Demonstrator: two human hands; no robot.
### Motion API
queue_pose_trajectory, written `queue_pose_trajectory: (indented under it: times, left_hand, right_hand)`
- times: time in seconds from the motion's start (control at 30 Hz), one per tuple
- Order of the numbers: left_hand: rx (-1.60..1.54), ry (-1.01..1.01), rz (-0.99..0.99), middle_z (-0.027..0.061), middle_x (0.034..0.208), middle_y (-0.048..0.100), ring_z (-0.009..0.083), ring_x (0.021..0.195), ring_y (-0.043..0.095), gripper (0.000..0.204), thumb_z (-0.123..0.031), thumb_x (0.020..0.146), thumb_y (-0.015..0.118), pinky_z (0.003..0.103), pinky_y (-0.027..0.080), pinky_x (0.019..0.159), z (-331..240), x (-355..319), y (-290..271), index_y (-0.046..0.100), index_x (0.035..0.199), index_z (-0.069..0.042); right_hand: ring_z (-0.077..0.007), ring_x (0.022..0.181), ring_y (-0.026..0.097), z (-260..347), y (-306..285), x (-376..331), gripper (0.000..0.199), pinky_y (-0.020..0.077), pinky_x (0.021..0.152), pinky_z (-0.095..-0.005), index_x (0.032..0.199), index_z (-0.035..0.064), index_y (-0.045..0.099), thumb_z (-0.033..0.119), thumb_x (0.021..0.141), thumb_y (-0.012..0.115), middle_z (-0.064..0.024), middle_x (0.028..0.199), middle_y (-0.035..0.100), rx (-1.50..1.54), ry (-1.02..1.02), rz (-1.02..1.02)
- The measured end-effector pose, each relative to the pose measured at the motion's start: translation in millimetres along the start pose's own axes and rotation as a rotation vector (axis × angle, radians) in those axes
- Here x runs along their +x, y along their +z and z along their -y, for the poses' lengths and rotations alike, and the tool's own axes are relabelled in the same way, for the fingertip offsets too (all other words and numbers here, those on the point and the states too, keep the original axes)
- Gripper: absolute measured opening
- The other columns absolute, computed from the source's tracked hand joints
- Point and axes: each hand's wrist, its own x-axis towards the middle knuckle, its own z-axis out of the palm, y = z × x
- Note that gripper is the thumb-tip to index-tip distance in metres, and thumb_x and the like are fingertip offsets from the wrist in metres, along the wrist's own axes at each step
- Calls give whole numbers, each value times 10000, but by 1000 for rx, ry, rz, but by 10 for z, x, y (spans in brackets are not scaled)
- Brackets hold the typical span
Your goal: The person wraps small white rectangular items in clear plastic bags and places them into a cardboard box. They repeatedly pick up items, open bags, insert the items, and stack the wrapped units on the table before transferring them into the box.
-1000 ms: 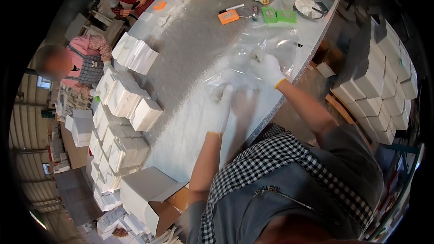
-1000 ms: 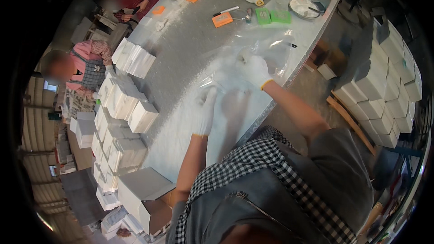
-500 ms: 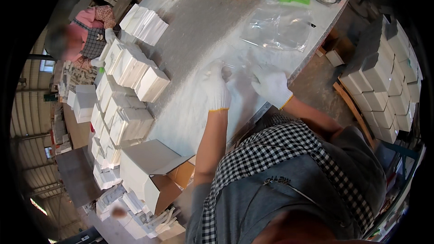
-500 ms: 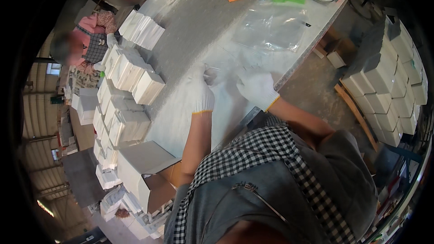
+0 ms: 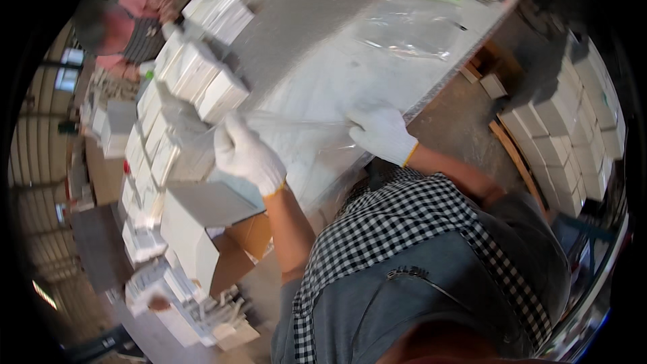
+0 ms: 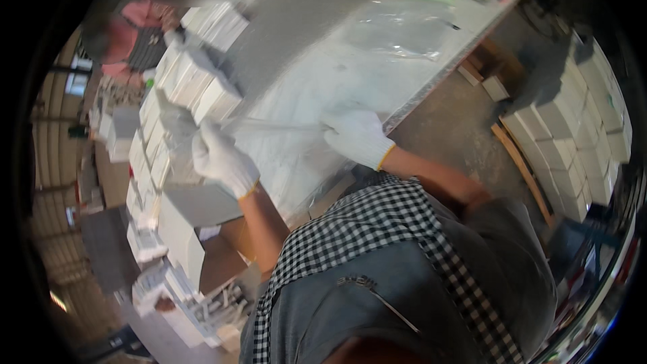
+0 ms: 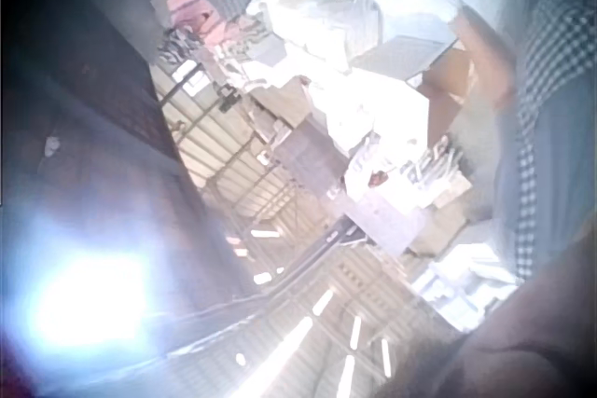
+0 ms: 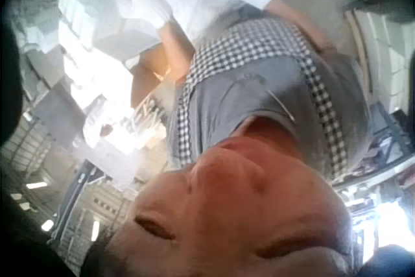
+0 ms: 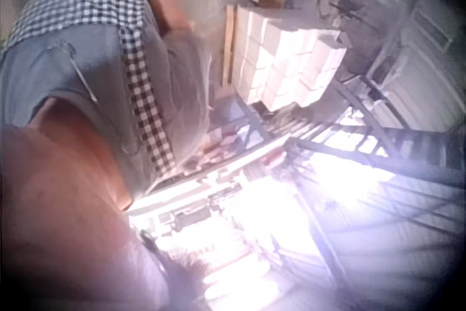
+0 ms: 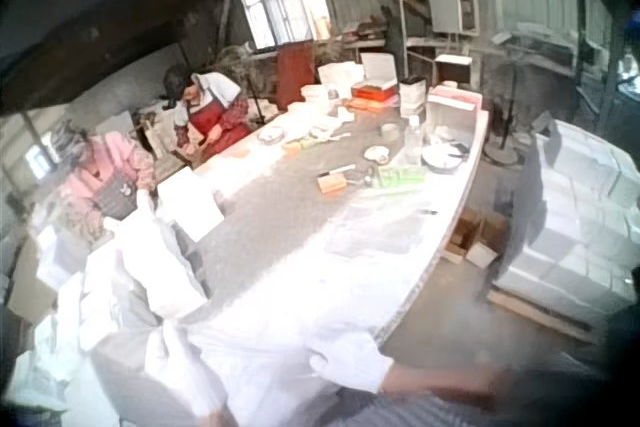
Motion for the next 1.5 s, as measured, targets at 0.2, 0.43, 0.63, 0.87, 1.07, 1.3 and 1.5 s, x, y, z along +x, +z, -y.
queue_pose_trajectory:
  times: [0.2, 0.43, 0.63, 0.87, 1.07, 1.3, 1.5]
  left_hand:
    - [558, 80, 5, 109, 632, 640, 186, 564, 546, 306, -266, 919, 663, 352, 455, 574, 676, 206, -36, 688, 775, 2]
    - [1190, -1, 287, 176, 806, 719, 383, 753, 695, 320, -389, 897, 607, 453, 544, 702, 1692, 239, 60, 752, 842, -109]
    - [988, -40, 518, 230, 913, 720, 393, 890, 707, 381, -419, 939, 539, 468, 539, 827, 1978, 111, 134, 761, 953, -110]
    - [936, 371, 966, 185, 1174, 681, 366, 1133, 619, 385, -384, 929, 588, 478, 508, 926, 1712, 84, -105, 697, 1174, -107]
    - [958, 189, 1005, 168, 1454, 479, 389, 1256, 519, 558, -404, 913, 603, 467, 484, 1004, 2033, -171, -196, 517, 1406, -158]
    - [1380, 110, 1121, 223, 1432, 480, 396, 1257, 501, 891, -706, 837, 588, 469, 466, 996, 1468, -283, 227, 451, 1450, -73]
    - [1502, 95, 1056, 239, 1397, 499, 368, 1256, 490, 972, -769, 834, 554, 443, 439, 1007, 1556, -420, 424, 425, 1456, -34]
  right_hand:
    - [-281, 901, 674, -326, 854, -550, 288, 518, 795, -375, 1058, 54, 679, 249, 881, 561, -188, 994, 700, 520, 385, 561]
    - [-159, 807, 614, -340, 997, -829, 244, 500, 745, -284, 1021, 47, 726, 192, 851, 630, -74, 920, 693, 821, 334, 885]
    - [-142, 800, 624, -471, 850, -870, 281, 501, 712, -268, 1094, 8, 724, 183, 880, 674, -62, 962, 709, 981, 525, 889]
    - [-152, 908, 647, -541, 214, -832, 317, 496, 859, -279, 1136, -46, 710, 178, 916, 662, -95, 1019, 724, 1104, 579, 836]
    - [-188, 968, 666, -901, -75, -933, 358, 506, 879, -306, 1123, -63, 716, 226, 919, 658, -128, 1075, 728, 1253, 504, 945]
    - [-176, 873, 683, -1442, -116, -1155, 315, 517, 850, -304, 1033, -12, 753, 252, 867, 711, -95, 944, 756, 803, 332, 1055]
    - [-241, 872, 699, -1333, -449, -1074, 279, 537, 781, -370, 997, 92, 779, 299, 826, 702, -104, 895, 743, 340, 418, 1099]
